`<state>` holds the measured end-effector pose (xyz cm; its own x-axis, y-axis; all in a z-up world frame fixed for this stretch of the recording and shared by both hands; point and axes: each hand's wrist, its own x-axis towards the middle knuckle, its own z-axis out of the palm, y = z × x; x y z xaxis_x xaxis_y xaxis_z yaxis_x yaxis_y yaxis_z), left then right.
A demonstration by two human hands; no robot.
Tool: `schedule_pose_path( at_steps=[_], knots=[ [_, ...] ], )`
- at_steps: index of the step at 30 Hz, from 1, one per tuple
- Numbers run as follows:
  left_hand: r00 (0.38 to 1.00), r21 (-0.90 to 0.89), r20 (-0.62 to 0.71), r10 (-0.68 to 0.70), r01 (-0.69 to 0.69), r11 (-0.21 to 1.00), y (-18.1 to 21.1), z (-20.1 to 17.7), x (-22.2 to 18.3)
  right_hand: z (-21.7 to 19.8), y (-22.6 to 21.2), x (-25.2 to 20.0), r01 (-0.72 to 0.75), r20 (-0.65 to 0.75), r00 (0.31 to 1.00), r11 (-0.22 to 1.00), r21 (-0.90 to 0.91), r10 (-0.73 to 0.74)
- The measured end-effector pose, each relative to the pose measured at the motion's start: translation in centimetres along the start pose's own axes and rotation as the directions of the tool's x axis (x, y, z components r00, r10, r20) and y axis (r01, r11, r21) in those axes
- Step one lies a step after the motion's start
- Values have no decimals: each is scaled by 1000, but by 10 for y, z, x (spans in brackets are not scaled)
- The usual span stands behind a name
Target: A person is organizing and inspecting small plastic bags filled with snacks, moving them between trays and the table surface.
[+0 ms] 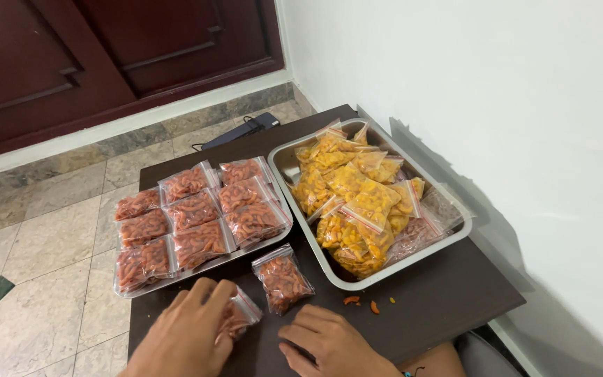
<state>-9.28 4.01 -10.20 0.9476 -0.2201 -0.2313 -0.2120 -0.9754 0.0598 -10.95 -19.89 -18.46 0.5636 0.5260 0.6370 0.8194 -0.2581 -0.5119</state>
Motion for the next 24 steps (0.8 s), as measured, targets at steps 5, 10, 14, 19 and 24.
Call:
schedule_pose_path(
  at_steps=[5,10,14,19,24],
  knots=[
    [998,-201,32,-47,52,978,16,-66,-5,0,-2,1,-32,6,999,999,17,32],
    [981,-256,-181,-69,21,966,33,-128,33,6,5,-6,-121,69,991,992,45,118],
    [971,-320,-239,-9,-69,945,29,-141,94,8,7,-5,15,-49,999,1000,17,-14],
    [954,-304,-300,29,-124,945,7,-130,158,11,15,-9,-23,28,999,1000,-19,24],
    [965,-164,-251,75,-119,979,-16,-112,192,5,10,-6,-38,51,998,999,-7,38]
  ],
)
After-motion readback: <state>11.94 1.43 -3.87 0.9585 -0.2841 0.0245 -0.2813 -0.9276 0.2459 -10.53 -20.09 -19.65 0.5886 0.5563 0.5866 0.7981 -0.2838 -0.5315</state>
